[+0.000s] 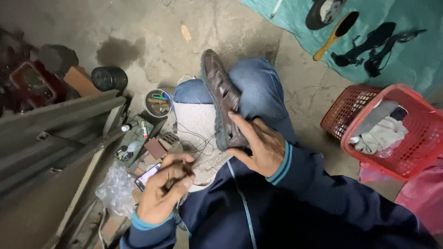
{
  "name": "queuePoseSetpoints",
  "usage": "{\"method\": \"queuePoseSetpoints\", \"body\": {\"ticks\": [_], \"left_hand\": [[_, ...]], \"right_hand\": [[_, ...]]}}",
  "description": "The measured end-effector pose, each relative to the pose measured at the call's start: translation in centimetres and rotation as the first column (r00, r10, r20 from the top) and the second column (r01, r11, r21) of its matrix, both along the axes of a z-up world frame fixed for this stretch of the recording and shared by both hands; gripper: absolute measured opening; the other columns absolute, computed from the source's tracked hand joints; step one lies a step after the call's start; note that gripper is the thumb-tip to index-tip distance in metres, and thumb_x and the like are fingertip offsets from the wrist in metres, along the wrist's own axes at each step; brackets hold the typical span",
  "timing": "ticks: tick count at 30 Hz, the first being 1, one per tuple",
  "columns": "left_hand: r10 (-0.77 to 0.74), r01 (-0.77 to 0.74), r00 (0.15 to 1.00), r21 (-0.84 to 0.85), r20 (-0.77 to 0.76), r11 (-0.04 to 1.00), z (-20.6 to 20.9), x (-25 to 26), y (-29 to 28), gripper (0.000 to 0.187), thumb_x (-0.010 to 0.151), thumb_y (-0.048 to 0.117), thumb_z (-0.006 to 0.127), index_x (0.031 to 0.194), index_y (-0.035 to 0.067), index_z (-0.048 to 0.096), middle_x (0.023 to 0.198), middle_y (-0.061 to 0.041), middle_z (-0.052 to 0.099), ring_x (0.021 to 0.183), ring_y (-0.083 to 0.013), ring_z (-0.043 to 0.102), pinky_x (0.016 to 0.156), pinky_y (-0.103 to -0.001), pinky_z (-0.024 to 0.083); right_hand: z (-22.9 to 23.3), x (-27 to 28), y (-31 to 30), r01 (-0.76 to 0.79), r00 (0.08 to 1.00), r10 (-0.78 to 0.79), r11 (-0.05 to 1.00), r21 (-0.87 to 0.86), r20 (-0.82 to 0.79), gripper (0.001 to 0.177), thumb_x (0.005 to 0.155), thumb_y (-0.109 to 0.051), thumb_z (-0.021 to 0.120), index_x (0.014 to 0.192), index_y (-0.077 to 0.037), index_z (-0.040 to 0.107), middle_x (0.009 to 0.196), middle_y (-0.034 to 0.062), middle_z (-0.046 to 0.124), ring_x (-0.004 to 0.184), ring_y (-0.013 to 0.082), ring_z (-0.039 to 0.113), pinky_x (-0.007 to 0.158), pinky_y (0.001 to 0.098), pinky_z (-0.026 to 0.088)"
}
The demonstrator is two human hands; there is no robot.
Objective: A person is hand-stitching the sole of a leather sandal using a needle and thread in a workshop.
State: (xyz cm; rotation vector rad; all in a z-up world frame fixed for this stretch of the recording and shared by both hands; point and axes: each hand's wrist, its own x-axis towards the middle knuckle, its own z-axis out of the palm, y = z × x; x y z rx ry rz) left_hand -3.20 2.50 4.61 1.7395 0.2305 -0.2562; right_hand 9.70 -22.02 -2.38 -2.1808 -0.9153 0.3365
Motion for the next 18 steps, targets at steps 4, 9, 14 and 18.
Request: {"method": "queuePoseSetpoints", "body": {"ticks": [4,9,14,18], "left_hand": [[0.105,-0.11,0.991,0.065,0.083,0.992,-1.3,-3.4,1.7,0.019,0.091,0.011,0.071,0.079,0.004,0.058,0.137,-0.021,0.056,0.12,-0.0288,0.066,0.102,-0.039,0.055],[0.353,-0.099,0.905,0.69,-0.237,0.717,-4.4,-11.8,11.1,0.019,0.088,0.02,0.075,0.092,0.003,0.082,0.125,-0.011,0.072,0.119,-0.0256,0.064,0.105,-0.042,0.05],[0.619,-0.064,0.733,0.878,-0.28,0.474,-9.8,-21.6,18.5,0.026,0.096,0.028,0.074,0.111,0.008,0.081,0.098,-0.014,0.067,0.094,-0.0277,0.068,0.082,-0.038,0.048],[0.632,0.029,0.7,0.897,-0.333,0.441,-10.1,-21.6,18.7,0.033,0.097,0.03,0.07,0.123,0.009,0.072,0.111,-0.019,0.062,0.101,-0.0339,0.066,0.086,-0.045,0.049]], "right_hand": [[0.9,1.7,-1.8,0.009,0.975,-0.014,1.0,0.023,0.224,0.073,0.096,-0.044,0.078,0.149,-0.004,0.049,0.107,0.0085,0.073,0.093,0.0329,0.064,0.071,0.0426,0.056],[0.9,3.3,-5.1,-0.035,0.98,0.032,0.999,0.012,0.199,0.026,0.095,-0.032,0.075,0.101,-0.007,0.073,0.087,0.0078,0.062,0.083,0.0299,0.06,0.079,0.0417,0.054],[4.7,4.4,-3.6,0.129,0.976,-0.053,0.925,0.359,-0.213,0.016,0.097,-0.01,0.065,0.087,0.001,0.07,0.081,0.0106,0.057,0.076,0.0225,0.05,0.078,0.034,0.047],[1.0,3.8,-2.6,0.377,0.642,0.553,0.377,0.846,-0.532,0.028,0.111,-0.009,0.036,0.097,0.0,0.059,0.095,0.018,0.07,0.109,0.0368,0.067,0.101,0.0498,0.049]]}}
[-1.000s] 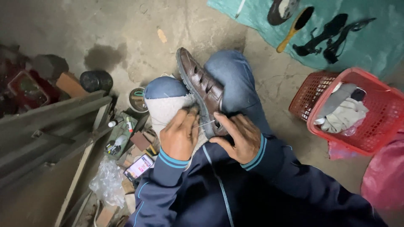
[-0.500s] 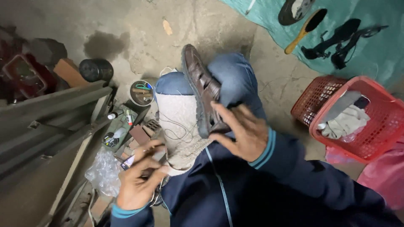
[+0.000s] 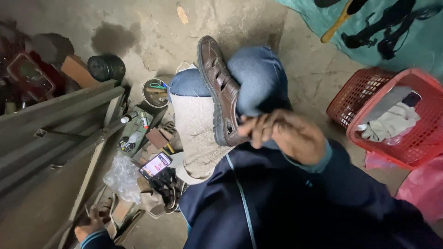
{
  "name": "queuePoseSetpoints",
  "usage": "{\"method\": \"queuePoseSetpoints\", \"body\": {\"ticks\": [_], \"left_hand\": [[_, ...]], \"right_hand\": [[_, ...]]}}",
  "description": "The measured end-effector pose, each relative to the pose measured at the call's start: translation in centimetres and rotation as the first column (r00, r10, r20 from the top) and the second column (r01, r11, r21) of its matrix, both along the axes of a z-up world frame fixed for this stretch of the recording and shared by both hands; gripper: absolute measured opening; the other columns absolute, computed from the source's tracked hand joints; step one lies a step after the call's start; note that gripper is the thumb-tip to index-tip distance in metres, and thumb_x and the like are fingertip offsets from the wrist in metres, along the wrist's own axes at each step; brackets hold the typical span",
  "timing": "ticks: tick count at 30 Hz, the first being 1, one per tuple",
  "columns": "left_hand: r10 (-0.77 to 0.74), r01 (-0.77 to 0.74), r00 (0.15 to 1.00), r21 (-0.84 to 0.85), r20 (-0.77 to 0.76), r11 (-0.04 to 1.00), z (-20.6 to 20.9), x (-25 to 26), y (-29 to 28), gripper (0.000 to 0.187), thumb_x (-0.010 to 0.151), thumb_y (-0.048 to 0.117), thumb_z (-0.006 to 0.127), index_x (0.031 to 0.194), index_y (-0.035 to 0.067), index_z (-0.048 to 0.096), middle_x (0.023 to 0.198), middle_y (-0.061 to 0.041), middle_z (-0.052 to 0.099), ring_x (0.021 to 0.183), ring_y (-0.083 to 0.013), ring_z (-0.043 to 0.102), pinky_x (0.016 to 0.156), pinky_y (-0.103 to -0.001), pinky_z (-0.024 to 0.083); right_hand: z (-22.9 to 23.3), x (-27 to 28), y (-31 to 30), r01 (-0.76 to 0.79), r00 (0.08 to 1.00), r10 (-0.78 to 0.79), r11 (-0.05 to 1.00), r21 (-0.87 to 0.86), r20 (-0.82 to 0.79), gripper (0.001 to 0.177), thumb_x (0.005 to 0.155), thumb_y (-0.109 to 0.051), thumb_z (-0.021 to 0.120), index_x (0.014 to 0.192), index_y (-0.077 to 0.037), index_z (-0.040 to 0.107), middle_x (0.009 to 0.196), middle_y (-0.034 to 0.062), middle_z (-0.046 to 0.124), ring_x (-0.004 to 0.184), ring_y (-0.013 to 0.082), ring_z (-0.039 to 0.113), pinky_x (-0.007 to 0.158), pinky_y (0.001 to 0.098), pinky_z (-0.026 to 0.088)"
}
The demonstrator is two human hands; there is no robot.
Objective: A person is hand-stitching the sole of a leather sandal using a needle and thread in a workshop.
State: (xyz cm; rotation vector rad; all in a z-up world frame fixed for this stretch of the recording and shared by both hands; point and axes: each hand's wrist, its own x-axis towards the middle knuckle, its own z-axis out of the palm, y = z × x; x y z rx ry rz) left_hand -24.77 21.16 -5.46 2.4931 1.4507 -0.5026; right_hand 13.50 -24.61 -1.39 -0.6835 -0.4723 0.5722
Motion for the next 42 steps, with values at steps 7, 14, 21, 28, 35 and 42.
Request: {"method": "queuePoseSetpoints", "body": {"ticks": [7,14,21,28,35,42], "left_hand": [[0.05,-0.047,0.991,0.031,-0.128,0.998,-2.3,0.6,-1.5,0.047,0.099,0.032,0.065,0.14,0.011,0.059,0.131,-0.027,0.054,0.113,-0.0431,0.062,0.092,-0.055,0.05],[-0.144,0.147,0.981,-0.012,0.127,0.989,-3.1,8.6,-7.1,0.034,0.102,0.021,0.061,0.133,0.007,0.052,0.118,-0.025,0.055,0.096,-0.0414,0.06,0.079,-0.053,0.052],[-0.361,0.741,0.555,-0.249,0.749,0.624,5.7,26.1,-23.7,0.05,0.1,0.02,0.066,0.144,0.003,0.051,0.152,-0.015,0.056,0.061,-0.0115,0.062,0.051,-0.026,0.058],[-0.272,0.659,0.65,-0.348,0.709,0.667,6.3,26.3,-25.5,0.021,0.099,0.01,0.054,0.114,0.006,0.068,0.115,-0.009,0.077,0.102,-0.0272,0.077,0.092,-0.034,0.059],[-0.008,0.481,0.795,-0.622,0.607,0.618,6.4,26.8,-27.3,0.021,0.103,0.02,0.054,0.105,0.007,0.072,0.1,-0.002,0.076,0.093,-0.0161,0.073,0.086,-0.029,0.056],[0.016,0.488,0.794,-0.652,0.608,0.58,6.1,26.9,-27.2,0.026,0.105,0.021,0.053,0.103,0.005,0.072,0.101,-0.005,0.074,0.092,-0.0174,0.071,0.083,-0.03,0.055]], "right_hand": [[-9.1,3.9,-8.0,0.244,0.728,-0.391,0.915,-0.321,-0.563,0.047,0.098,-0.026,0.062,0.056,-0.014,0.047,0.046,-0.0007,0.034,0.042,0.0141,0.032,0.051,0.0298,0.032],[-6.6,5.7,-11.3,0.196,0.651,-0.398,0.911,-0.364,-0.646,0.028,0.096,-0.03,0.062,0.07,-0.02,0.058,0.051,-0.0089,0.033,0.04,0.0056,0.021,0.044,0.0244,0.015],[-7.4,5.4,-11.6,0.207,0.633,-0.432,0.894,-0.398,-0.642,0.026,0.097,-0.03,0.062,0.074,-0.018,0.055,0.051,-0.0083,0.033,0.04,0.0064,0.023,0.044,0.0257,0.019],[-10.5,5.0,-13.4,0.128,0.606,-0.381,0.913,-0.387,-0.698,0.039,0.101,-0.033,0.059,0.065,-0.023,0.048,0.052,-0.0111,0.032,0.041,0.004,0.023,0.044,0.0232,0.017],[-13.3,5.4,-18.5,0.182,0.529,-0.526,0.837,-0.516,-0.666,0.03,0.099,-0.034,0.064,0.072,-0.024,0.056,0.052,-0.0109,0.027,0.043,0.005,0.019,0.045,0.0224,0.014],[-16.4,3.8,-21.7,0.192,0.496,-0.529,0.84,-0.508,-0.688,0.026,0.101,-0.032,0.062,0.079,-0.023,0.054,0.058,-0.0112,0.026,0.047,0.0049,0.019,0.046,0.0232,0.014]]}}
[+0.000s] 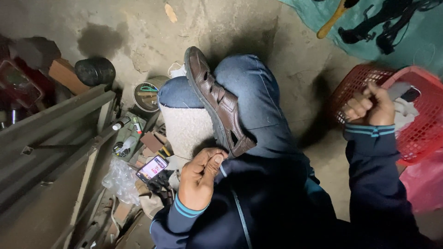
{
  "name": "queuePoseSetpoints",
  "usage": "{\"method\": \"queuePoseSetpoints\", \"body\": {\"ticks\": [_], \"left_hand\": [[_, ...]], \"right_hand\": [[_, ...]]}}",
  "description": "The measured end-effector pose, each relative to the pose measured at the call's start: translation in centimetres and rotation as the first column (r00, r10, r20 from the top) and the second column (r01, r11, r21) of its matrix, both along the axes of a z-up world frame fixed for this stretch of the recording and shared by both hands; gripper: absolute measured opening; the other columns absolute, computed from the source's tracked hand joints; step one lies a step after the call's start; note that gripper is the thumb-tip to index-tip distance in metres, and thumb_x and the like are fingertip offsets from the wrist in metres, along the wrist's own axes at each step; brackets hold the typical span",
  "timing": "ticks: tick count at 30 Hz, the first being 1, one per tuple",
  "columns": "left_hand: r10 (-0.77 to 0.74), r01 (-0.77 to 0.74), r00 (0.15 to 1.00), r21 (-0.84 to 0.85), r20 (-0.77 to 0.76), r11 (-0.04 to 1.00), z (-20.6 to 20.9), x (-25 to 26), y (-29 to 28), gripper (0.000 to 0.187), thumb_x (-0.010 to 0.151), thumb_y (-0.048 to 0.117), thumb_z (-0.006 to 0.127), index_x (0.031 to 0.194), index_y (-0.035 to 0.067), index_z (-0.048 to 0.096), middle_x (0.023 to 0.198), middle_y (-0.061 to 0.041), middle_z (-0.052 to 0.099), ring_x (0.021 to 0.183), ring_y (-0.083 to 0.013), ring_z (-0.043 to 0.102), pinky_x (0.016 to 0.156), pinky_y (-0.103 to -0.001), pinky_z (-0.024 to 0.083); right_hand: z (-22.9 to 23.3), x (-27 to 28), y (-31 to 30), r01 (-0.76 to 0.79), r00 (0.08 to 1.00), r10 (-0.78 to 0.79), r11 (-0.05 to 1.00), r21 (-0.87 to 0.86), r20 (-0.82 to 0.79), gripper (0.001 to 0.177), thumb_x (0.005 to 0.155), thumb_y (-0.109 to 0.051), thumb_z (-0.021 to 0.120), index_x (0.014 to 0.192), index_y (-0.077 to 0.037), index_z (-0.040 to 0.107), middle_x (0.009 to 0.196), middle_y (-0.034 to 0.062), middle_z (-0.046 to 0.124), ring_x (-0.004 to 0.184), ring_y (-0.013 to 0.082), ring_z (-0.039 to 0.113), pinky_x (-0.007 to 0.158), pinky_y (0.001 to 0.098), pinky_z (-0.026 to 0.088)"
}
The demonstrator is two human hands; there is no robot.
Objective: A person is hand-stitching the sole of a leather sandal using a needle and thread in a workshop.
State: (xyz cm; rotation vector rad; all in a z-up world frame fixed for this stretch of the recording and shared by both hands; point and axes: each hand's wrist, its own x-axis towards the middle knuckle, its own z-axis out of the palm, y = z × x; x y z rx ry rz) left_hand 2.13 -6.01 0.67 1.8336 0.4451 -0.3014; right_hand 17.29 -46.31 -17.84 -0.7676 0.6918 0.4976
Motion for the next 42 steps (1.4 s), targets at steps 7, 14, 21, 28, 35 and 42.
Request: {"method": "queuePoseSetpoints", "body": {"ticks": [7,14,21,28,35,42], "left_hand": [[0.003,-0.003,1.0,-0.018,-0.02,1.0,-0.1,0.4,-0.5,0.027,0.105,0.022,0.053,0.103,0.005,0.073,0.1,-0.005,0.074,0.093,-0.0171,0.071,0.082,-0.028,0.055],[0.015,-0.015,1.0,0.004,-0.001,1.0,-0.2,0.3,-0.4,0.029,0.105,0.025,0.053,0.103,0.006,0.074,0.101,-0.004,0.075,0.094,-0.0173,0.071,0.084,-0.03,0.055],[0.112,-0.11,0.994,0.105,-0.013,0.988,0.5,-1.2,0.5,0.021,0.101,0.017,0.058,0.105,0.003,0.074,0.102,-0.005,0.077,0.096,-0.0153,0.073,0.087,-0.027,0.058],[0.13,-0.132,0.991,0.144,0.024,0.981,-0.4,-2.2,0.7,0.02,0.101,0.021,0.059,0.105,0.006,0.071,0.091,-0.001,0.077,0.082,-0.0099,0.069,0.077,-0.027,0.056],[0.152,-0.155,0.988,0.097,0.036,0.983,-1.0,-2.5,1.1,0.022,0.102,0.02,0.057,0.104,0.004,0.072,0.095,-0.003,0.076,0.09,-0.012,0.069,0.083,-0.027,0.054],[0.208,-0.222,0.968,0.094,0.141,0.97,-0.4,-2.3,0.9,0.015,0.099,0.006,0.061,0.098,0.002,0.076,0.071,-0.018,0.074,0.071,-0.0247,0.073,0.072,-0.043,0.059]], "right_hand": [[-5.6,-2.4,-2.2,0.009,0.997,-0.005,0.999,0.049,-0.078,0.03,0.101,-0.032,0.061,0.073,-0.022,0.054,0.055,-0.01,0.019,0.043,0.0063,0.015,0.044,0.0243,0.011],[-6.4,-2.9,-1.6,0.013,0.998,-0.023,0.987,-0.158,-0.064,0.022,0.094,-0.031,0.067,0.08,-0.021,0.053,0.06,-0.008,0.034,0.046,0.0069,0.029,0.046,0.0257,0.023],[3.2,-2.3,1.1,-0.163,0.731,0.682,0.206,-0.965,0.021,0.015,0.113,-0.013,0.065,0.1,-0.009,0.071,0.106,0.006,0.072,0.099,0.0174,0.067,0.099,0.0325,0.051],[11.4,-3.0,9.4,0.455,0.373,0.925,-0.248,-0.855,-0.07,0.033,0.109,-0.023,0.068,0.099,0.006,0.058,0.127,0.03,0.064,0.103,0.0461,0.054,0.092,0.0503,0.041],[16.4,-11.2,22.3,-0.326,0.475,0.828,0.479,-0.815,0.296,0.052,0.083,-0.021,0.084,0.127,-0.016,0.059,0.097,-0.0022,0.066,0.053,0.0067,0.051,0.053,0.0222,0.045],[13.5,-11.3,25.9,-0.253,0.445,0.825,0.489,-0.835,0.348,0.03,0.083,-0.016,0.087,0.092,0.001,0.064,0.075,0.0221,0.069,0.065,0.0434,0.073,0.046,0.0413,0.057]]}}
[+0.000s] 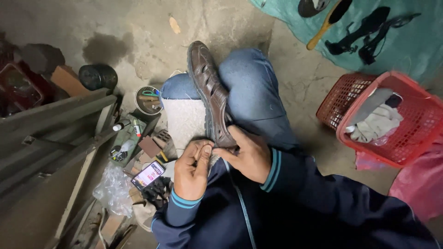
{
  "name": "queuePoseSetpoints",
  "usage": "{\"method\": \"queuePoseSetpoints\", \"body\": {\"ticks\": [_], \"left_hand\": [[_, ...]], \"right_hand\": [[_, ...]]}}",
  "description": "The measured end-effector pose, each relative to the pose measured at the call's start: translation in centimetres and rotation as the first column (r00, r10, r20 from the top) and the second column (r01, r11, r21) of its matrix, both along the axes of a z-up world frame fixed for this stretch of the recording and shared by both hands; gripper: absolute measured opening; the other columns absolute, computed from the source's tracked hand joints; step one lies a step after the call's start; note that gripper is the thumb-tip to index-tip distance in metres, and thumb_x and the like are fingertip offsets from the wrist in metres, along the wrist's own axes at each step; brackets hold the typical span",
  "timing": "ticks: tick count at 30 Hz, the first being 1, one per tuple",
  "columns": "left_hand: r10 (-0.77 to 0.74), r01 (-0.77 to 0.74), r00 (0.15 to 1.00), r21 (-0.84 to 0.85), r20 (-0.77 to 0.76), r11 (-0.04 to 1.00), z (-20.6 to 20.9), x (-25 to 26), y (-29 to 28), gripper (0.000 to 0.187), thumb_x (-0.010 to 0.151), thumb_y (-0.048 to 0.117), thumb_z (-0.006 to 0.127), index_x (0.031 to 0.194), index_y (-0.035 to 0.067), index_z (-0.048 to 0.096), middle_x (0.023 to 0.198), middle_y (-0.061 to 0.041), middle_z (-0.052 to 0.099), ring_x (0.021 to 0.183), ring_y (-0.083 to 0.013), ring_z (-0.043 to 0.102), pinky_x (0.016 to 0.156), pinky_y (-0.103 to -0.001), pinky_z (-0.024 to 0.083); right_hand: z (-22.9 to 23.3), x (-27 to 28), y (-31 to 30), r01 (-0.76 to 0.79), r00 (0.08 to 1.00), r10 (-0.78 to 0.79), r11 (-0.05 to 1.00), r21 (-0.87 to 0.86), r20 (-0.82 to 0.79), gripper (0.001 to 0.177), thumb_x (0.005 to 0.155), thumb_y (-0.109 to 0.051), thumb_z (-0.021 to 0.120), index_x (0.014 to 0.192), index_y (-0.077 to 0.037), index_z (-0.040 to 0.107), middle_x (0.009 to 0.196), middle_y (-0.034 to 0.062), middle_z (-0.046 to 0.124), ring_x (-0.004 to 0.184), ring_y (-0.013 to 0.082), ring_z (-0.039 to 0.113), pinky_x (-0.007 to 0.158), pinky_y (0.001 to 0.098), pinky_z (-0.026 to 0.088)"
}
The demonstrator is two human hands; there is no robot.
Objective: A person is hand-stitching the sole of a leather sandal using a needle and thread in a workshop.
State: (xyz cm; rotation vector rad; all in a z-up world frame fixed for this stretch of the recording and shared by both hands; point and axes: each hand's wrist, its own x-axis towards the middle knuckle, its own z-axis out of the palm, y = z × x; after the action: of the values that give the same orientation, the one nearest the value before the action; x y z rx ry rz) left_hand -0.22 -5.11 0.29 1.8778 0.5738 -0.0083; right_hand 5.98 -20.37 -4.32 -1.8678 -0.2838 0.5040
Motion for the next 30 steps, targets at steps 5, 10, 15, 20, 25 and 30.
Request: {"method": "queuePoseSetpoints", "body": {"ticks": [5,10,15,20,25,30], "left_hand": [[0.043,-0.044,0.998,0.027,0.05,0.999,0.1,-0.7,0.9,0.016,0.101,0.007,0.061,0.1,0.001,0.075,0.074,-0.019,0.074,0.074,-0.0251,0.073,0.074,-0.042,0.059],[0.05,-0.054,0.997,0.067,0.061,0.996,0.0,-0.7,1.9,0.014,0.102,0.009,0.062,0.103,0.003,0.075,0.075,-0.015,0.075,0.079,-0.0224,0.074,0.078,-0.041,0.059],[0.073,-0.082,0.996,0.164,0.056,0.983,-0.9,-0.8,3.1,0.012,0.1,0.01,0.064,0.103,0.005,0.074,0.074,-0.015,0.071,0.077,-0.0252,0.073,0.074,-0.041,0.059],[0.048,-0.081,0.993,0.318,0.109,0.945,0.0,-1.2,4.4,0.019,0.094,0.002,0.07,0.112,0.001,0.062,0.098,-0.024,0.065,0.093,-0.0412,0.068,0.079,-0.049,0.055],[-0.122,0.098,0.991,0.341,0.051,0.935,2.1,-1.9,4.4,0.026,0.102,0.015,0.058,0.119,-0.003,0.065,0.119,-0.02,0.065,0.116,-0.0336,0.066,0.1,-0.044,0.057],[-0.257,0.222,0.965,0.364,0.048,0.904,3.2,-1.4,3.6,0.033,0.104,0.017,0.058,0.133,0.006,0.067,0.1,-0.006,0.068,0.055,-0.0176,0.048,0.062,-0.033,0.049]], "right_hand": [[0.5,2.6,0.1,-0.117,0.98,0.108,0.992,0.046,0.17,0.019,0.084,-0.015,0.086,0.086,-0.005,0.07,0.078,0.014,0.07,0.065,0.0366,0.072,0.052,0.0378,0.056],[-0.2,4.5,0.6,-0.245,0.951,0.235,0.969,0.028,0.203,0.021,0.087,-0.013,0.082,0.101,-0.001,0.072,0.096,0.0227,0.072,0.09,0.049,0.069,0.07,0.0491,0.058],[-2.0,3.6,0.6,-0.195,0.975,0.185,0.978,0.074,0.122,0.034,0.091,-0.014,0.078,0.123,-0.004,0.072,0.113,0.021,0.073,0.105,0.0461,0.068,0.089,0.051,0.057],[-0.7,3.5,1.5,-0.049,0.996,0.04,0.993,0.107,0.082,0.026,0.086,-0.016,0.085,0.105,-0.001,0.075,0.089,0.023,0.073,0.081,0.0353,0.071,0.071,0.0424,0.058],[0.7,4.4,1.5,-0.137,0.988,0.126,0.982,0.132,0.088,0.016,0.089,-0.016,0.081,0.094,-0.006,0.069,0.091,0.0036,0.075,0.084,0.0153,0.07,0.083,0.031,0.06],[-0.5,4.6,0.6,-0.066,0.967,0.107,0.982,0.178,-0.23,0.017,0.085,-0.012,0.084,0.098,-0.007,0.074,0.093,0.0,0.074,0.09,0.0098,0.07,0.087,0.0245,0.06]]}}
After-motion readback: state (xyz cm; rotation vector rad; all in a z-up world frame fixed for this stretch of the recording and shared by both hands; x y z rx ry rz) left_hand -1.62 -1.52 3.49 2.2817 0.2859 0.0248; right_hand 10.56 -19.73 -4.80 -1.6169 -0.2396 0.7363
